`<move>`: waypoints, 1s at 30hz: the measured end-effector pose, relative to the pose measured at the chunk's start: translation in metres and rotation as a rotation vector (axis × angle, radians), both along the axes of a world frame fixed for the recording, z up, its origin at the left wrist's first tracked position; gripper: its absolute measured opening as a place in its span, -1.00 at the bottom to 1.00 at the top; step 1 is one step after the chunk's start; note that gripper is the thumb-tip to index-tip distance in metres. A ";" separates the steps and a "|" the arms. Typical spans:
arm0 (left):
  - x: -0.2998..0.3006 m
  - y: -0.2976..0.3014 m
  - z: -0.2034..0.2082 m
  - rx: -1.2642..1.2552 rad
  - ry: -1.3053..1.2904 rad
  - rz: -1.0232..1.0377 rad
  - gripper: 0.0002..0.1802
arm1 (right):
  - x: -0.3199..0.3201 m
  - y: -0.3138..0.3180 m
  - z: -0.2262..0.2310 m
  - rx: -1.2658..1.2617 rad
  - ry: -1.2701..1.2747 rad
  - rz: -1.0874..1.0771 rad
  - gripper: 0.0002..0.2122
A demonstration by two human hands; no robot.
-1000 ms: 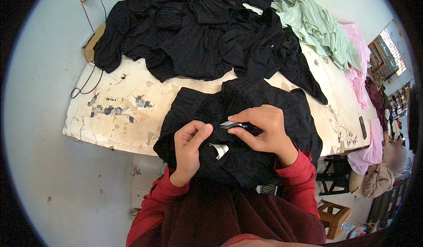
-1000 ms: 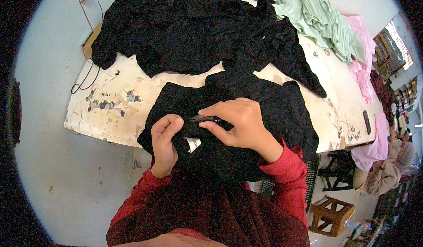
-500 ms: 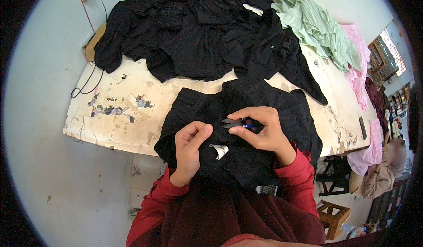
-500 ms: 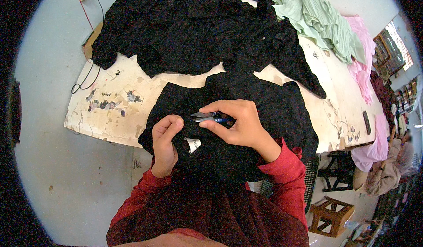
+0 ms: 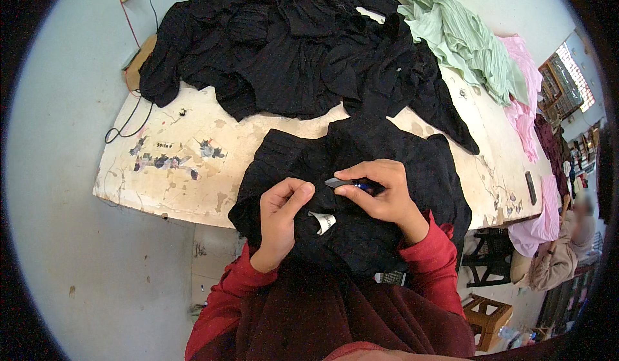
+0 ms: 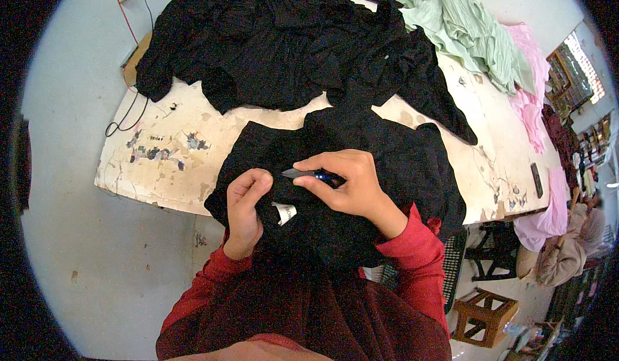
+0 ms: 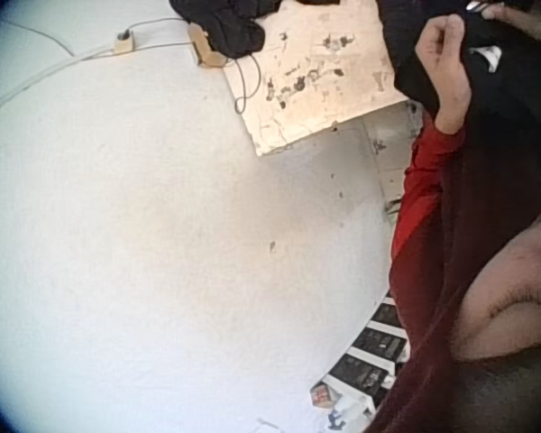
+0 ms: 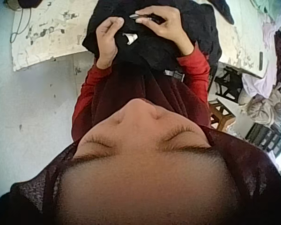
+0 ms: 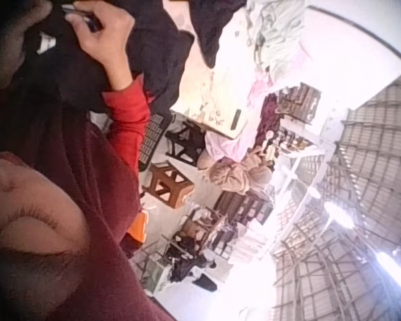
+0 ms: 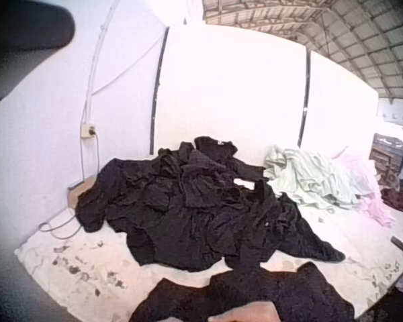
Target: The person uses a small blade to cut tags and threads from black garments laid on a table. They repeatedly pick up garments, locate tags, cut them, and place the items back on the pile.
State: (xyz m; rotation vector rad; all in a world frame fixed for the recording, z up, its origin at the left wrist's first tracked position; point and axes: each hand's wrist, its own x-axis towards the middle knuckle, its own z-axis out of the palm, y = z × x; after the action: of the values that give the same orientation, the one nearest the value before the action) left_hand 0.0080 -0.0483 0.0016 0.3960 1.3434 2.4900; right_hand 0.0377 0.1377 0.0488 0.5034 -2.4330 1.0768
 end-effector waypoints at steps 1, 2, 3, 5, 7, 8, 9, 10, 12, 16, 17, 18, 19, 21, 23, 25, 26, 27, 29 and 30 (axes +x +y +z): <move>0.000 0.000 0.000 -0.006 0.002 0.000 -0.87 | 0.000 0.000 -0.001 -0.016 -0.004 0.001 -0.83; 0.001 0.000 0.000 -0.008 0.007 0.005 -0.87 | 0.001 0.000 -0.002 -0.033 -0.007 0.001 -0.83; 0.001 0.001 0.000 -0.009 -0.006 -0.003 -0.87 | 0.001 0.000 -0.004 -0.050 -0.010 0.002 -0.83; 0.002 0.001 -0.001 0.003 -0.022 -0.008 -0.87 | 0.001 0.001 -0.007 -0.079 0.014 0.014 -0.82; 0.002 0.002 -0.003 -0.001 -0.038 -0.015 -0.87 | 0.000 0.002 -0.011 -0.103 0.027 0.021 -0.81; 0.002 0.002 -0.004 0.005 -0.053 -0.016 -0.87 | 0.000 0.002 -0.013 -0.114 0.028 0.022 -0.81; 0.001 0.003 -0.005 0.005 -0.066 -0.026 -0.87 | -0.001 0.002 -0.015 -0.124 0.035 0.025 -0.81; 0.000 0.004 -0.006 0.009 -0.085 -0.033 -0.87 | -0.002 0.003 -0.017 -0.128 0.033 0.022 -0.81; -0.003 0.006 -0.008 0.022 -0.104 -0.041 -0.86 | -0.005 0.003 -0.020 -0.132 0.046 0.020 -0.80; -0.018 0.009 -0.010 0.058 -0.161 -0.070 -0.84 | -0.020 0.004 -0.029 -0.150 0.095 0.040 -0.77; -0.023 0.011 -0.010 0.074 -0.176 -0.078 -0.84 | -0.025 0.005 -0.031 -0.153 0.098 0.039 -0.77; -0.029 0.012 -0.010 0.076 -0.195 -0.100 -0.83 | -0.031 0.006 -0.034 -0.150 0.106 0.039 -0.76; -0.036 0.013 -0.010 0.083 -0.208 -0.120 -0.83 | -0.036 0.008 -0.037 -0.173 0.091 0.033 -0.76; -0.049 0.016 -0.009 0.075 -0.231 -0.163 -0.82 | -0.047 0.012 -0.042 -0.208 0.048 0.005 -0.75; -0.063 0.020 -0.009 0.044 -0.252 -0.202 -0.82 | -0.055 0.017 -0.047 -0.280 -0.002 0.013 -0.74; -0.074 0.025 -0.009 -0.013 -0.174 -0.227 -0.81 | -0.059 0.022 -0.048 -0.377 -0.062 0.018 -0.70; -0.078 0.028 -0.010 -0.039 -0.139 -0.244 -0.81 | -0.059 0.023 -0.049 -0.472 -0.089 0.077 -0.68; -0.080 0.030 -0.011 -0.118 -0.004 -0.194 -0.80 | -0.058 0.025 -0.047 -0.498 -0.102 0.073 -0.66; -0.080 0.035 -0.013 -0.288 0.091 -0.148 -0.78 | -0.055 0.024 -0.046 -0.596 -0.182 0.061 -0.67; -0.079 0.036 -0.014 -0.421 0.202 -0.084 -0.77 | -0.054 0.022 -0.045 -0.565 -0.238 0.001 -0.70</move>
State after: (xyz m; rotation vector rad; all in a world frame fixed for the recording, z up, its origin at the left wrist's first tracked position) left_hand -0.0710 -0.0119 -0.0127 0.6000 1.8350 2.0678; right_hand -0.0159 0.1594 0.0038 0.1948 -2.1622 1.8235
